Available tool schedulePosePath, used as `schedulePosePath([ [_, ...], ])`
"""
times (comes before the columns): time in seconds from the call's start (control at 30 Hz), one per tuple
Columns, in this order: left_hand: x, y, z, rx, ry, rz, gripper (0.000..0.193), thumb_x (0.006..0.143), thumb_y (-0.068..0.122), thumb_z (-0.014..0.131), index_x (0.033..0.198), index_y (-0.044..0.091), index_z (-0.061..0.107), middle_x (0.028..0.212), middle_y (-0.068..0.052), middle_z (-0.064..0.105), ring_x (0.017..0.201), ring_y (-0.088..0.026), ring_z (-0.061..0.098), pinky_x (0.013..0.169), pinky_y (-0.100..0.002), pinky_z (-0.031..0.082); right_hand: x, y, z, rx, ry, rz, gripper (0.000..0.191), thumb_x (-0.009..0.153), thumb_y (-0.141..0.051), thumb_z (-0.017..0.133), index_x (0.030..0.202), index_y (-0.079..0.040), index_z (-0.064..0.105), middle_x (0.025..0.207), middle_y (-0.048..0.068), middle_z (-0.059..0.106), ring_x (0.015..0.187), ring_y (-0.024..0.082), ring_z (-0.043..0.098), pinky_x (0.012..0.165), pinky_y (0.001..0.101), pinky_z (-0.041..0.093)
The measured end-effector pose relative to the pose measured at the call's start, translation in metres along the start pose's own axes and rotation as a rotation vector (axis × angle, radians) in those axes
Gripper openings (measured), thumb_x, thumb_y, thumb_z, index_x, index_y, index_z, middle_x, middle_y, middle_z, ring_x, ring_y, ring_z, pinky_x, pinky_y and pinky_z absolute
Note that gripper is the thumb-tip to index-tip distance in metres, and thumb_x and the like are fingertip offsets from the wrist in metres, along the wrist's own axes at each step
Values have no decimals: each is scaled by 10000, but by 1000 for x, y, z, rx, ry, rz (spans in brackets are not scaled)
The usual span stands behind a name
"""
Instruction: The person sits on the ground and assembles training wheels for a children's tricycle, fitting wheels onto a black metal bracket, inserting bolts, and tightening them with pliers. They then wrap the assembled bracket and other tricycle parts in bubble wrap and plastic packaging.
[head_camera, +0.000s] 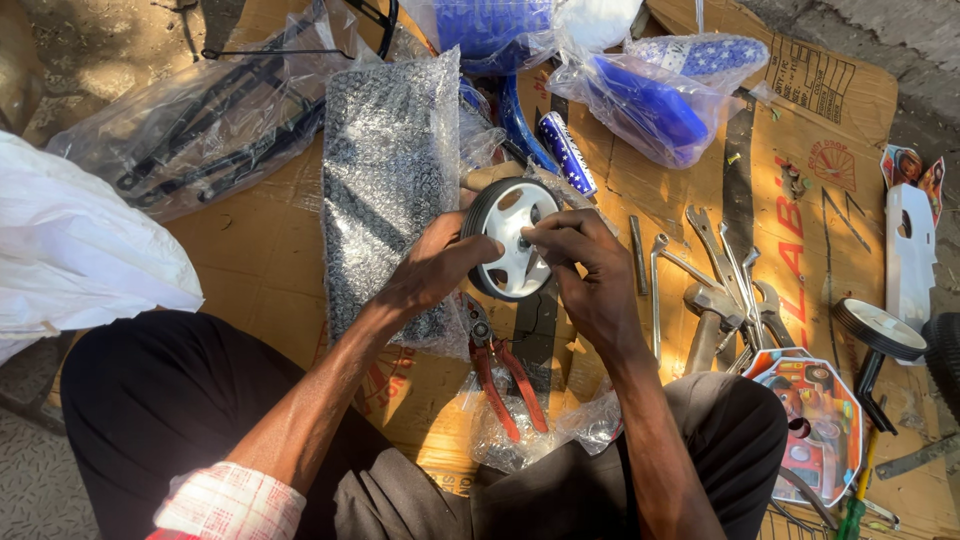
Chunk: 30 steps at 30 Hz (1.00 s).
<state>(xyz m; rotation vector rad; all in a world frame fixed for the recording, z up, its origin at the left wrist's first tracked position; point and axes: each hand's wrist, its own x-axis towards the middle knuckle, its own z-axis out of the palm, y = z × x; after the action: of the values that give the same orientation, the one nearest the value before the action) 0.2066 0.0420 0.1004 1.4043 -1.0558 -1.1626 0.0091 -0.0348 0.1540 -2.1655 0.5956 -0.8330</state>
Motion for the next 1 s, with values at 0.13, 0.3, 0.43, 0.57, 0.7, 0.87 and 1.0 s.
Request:
schedulePosePath([
  [0.13, 1, 11, 1, -281, -24, 92, 643, 866, 502, 605, 1172, -63, 633, 947, -185, 708, 787, -202, 645, 660, -313, 534, -9, 7, 11, 8, 257, 139, 211, 988, -12, 638, 1193, -55, 664, 1178, 94, 659, 1023, 172, 667, 820, 267, 606],
  [0.3, -1, 28, -7, -403, 194, 159, 709, 861, 529, 575, 1252, -59, 635, 983, -176, 757, 865, -199, 742, 786, -299, 621, -47, 27, 11, -212, -56, 510, 215, 954, -190, 654, 1129, -65, 639, 991, 84, 739, 921, 194, 716, 815, 337, 560],
  [0.43, 1, 37, -10, -330, 257, 211, 664, 856, 509, 572, 1248, -23, 631, 970, -166, 752, 865, -195, 768, 756, -329, 658, -103, 37, 37, -602, -582, 686, 536, 850, -527, 759, 1088, -61, 641, 941, 100, 686, 860, 223, 672, 793, 378, 564],
  [0.57, 5, 42, -9, -292, 268, 161, 578, 865, 452, 646, 1207, -12, 678, 996, -146, 767, 894, -199, 746, 806, -330, 608, -155, 54, 81, -874, -479, 317, 742, 656, -610, 787, 1069, -8, 652, 809, 107, 659, 722, 259, 651, 654, 405, 560],
  [0.7, 4, 48, -9, -315, 298, 161, 514, 857, 422, 686, 1140, -7, 716, 954, -126, 765, 864, -180, 739, 776, -322, 612, -155, 77, 82, -509, -365, 268, 494, 717, -462, 800, 979, -57, 696, 752, 101, 671, 651, 233, 640, 600, 381, 548],
  [0.87, 1, 55, -18, -308, 338, 206, 467, 853, 385, 696, 1100, -10, 727, 892, -120, 767, 767, -167, 741, 682, -319, 618, -117, 65, 43, -317, -631, 943, 362, 811, -384, 788, 996, -74, 764, 849, 123, 765, 663, 186, 679, 663, 350, 546],
  [1.0, 2, 56, -27, -236, 405, 321, 440, 885, 365, 693, 1103, -14, 742, 895, -121, 790, 783, -166, 761, 718, -290, 628, -95, 29, 11, 90, -340, 749, 447, 835, -296, 831, 1117, 44, 764, 1049, 221, 779, 945, 206, 718, 806, 308, 522],
])
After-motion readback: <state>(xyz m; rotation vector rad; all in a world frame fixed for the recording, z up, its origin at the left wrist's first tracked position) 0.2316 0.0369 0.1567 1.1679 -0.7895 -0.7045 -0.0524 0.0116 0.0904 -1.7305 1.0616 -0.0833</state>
